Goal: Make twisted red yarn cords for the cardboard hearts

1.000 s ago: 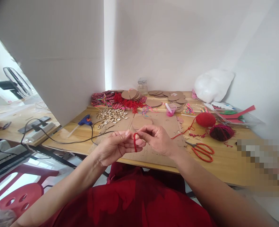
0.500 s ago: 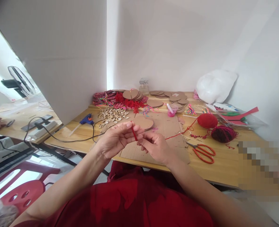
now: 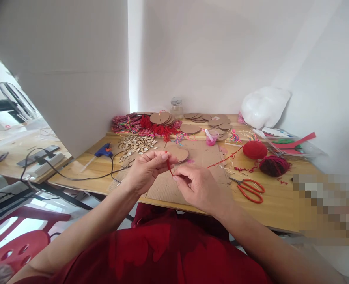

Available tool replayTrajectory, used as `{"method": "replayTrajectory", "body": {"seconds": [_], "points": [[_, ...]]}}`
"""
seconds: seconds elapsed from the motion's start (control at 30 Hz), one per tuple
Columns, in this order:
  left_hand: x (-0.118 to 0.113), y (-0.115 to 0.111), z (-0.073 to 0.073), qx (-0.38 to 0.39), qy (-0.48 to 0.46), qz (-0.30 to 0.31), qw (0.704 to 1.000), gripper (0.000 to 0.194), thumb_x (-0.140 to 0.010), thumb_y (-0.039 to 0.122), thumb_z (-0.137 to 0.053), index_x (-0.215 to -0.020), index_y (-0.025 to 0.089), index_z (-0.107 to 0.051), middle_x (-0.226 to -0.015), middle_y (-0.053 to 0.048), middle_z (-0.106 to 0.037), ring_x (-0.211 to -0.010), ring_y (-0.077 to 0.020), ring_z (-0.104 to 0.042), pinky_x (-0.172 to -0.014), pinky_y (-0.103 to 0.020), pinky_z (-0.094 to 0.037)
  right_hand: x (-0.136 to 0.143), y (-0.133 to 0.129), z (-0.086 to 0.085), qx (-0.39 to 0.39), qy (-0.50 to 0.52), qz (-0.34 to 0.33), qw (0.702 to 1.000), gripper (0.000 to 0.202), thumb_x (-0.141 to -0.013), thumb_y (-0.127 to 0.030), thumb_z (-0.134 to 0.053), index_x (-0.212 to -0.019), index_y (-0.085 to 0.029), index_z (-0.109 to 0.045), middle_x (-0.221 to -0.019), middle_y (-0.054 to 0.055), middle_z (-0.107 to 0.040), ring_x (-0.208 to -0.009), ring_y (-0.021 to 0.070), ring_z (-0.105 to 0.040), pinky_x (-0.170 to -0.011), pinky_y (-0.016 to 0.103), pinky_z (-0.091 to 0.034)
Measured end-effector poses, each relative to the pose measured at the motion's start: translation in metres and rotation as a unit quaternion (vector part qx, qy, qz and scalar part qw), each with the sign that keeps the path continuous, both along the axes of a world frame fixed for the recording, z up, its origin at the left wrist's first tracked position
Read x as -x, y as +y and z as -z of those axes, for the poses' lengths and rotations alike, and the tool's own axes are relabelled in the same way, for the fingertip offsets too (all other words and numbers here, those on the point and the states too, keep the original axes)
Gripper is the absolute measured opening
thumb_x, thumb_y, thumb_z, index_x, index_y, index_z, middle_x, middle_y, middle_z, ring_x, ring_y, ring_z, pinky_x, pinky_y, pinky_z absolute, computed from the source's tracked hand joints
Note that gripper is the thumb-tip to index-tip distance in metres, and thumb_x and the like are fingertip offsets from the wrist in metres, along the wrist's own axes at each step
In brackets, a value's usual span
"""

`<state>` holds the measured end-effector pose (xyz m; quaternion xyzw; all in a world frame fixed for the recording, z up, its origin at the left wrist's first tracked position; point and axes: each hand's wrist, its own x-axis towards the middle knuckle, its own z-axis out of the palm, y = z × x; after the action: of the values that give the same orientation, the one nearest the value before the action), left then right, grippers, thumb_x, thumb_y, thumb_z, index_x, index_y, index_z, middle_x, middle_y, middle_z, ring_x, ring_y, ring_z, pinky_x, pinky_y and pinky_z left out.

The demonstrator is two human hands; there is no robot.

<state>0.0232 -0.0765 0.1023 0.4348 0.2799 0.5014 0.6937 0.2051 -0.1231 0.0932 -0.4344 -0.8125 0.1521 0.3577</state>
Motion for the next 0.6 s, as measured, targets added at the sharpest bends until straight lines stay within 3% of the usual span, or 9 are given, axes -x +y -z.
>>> {"method": "replayTrajectory", "body": {"seconds": [0.13,0.3,0.47,0.6], "points": [[-0.006,-0.001,0.008,0.006,0.034,0.029,0.999,0.025,-0.069,0.033,-0.086,-0.080,0.013,-0.074,-0.080,-0.005,-0.074,-0.074,-0.0136,-0.067,-0.081,-0.030,-0.052,-0.009,0.003,-0.017,-0.089,-0.069,-0.033,0.993,0.016,-0.098,-0.017,-0.048,-0.092,-0.019,-0.062,-0.088,0.004,-0.063,-0.080,0.0165,-0.055,-0.072,0.030,-0.041],[-0.009,-0.002,0.012,0.015,0.085,0.065,0.994,0.028,-0.067,0.035,-0.086,-0.078,0.012,-0.076,-0.078,-0.005,-0.072,-0.070,-0.0123,-0.064,-0.077,-0.028,-0.050,-0.019,0.017,-0.026,-0.175,-0.140,-0.053,0.973,0.021,-0.100,-0.022,-0.047,-0.086,-0.019,-0.063,-0.085,0.006,-0.062,-0.081,0.0195,-0.054,-0.073,0.033,-0.043],[-0.008,-0.004,0.012,0.034,0.107,0.115,0.987,0.028,-0.071,0.037,-0.084,-0.084,0.013,-0.076,-0.084,-0.009,-0.075,-0.081,-0.0174,-0.069,-0.082,-0.030,-0.049,-0.025,0.025,-0.029,-0.189,-0.102,-0.063,0.975,0.015,-0.098,-0.020,-0.053,-0.087,-0.018,-0.063,-0.085,0.004,-0.064,-0.081,0.0171,-0.057,-0.074,0.031,-0.044],[-0.009,-0.005,0.013,0.045,0.123,0.134,0.982,0.029,-0.071,0.038,-0.084,-0.086,0.014,-0.075,-0.087,-0.010,-0.077,-0.079,-0.0167,-0.069,-0.082,-0.031,-0.049,-0.026,0.025,-0.029,-0.145,-0.048,-0.058,0.987,0.012,-0.094,-0.016,-0.057,-0.086,-0.019,-0.065,-0.083,0.001,-0.065,-0.077,0.0140,-0.059,-0.071,0.027,-0.044]]}}
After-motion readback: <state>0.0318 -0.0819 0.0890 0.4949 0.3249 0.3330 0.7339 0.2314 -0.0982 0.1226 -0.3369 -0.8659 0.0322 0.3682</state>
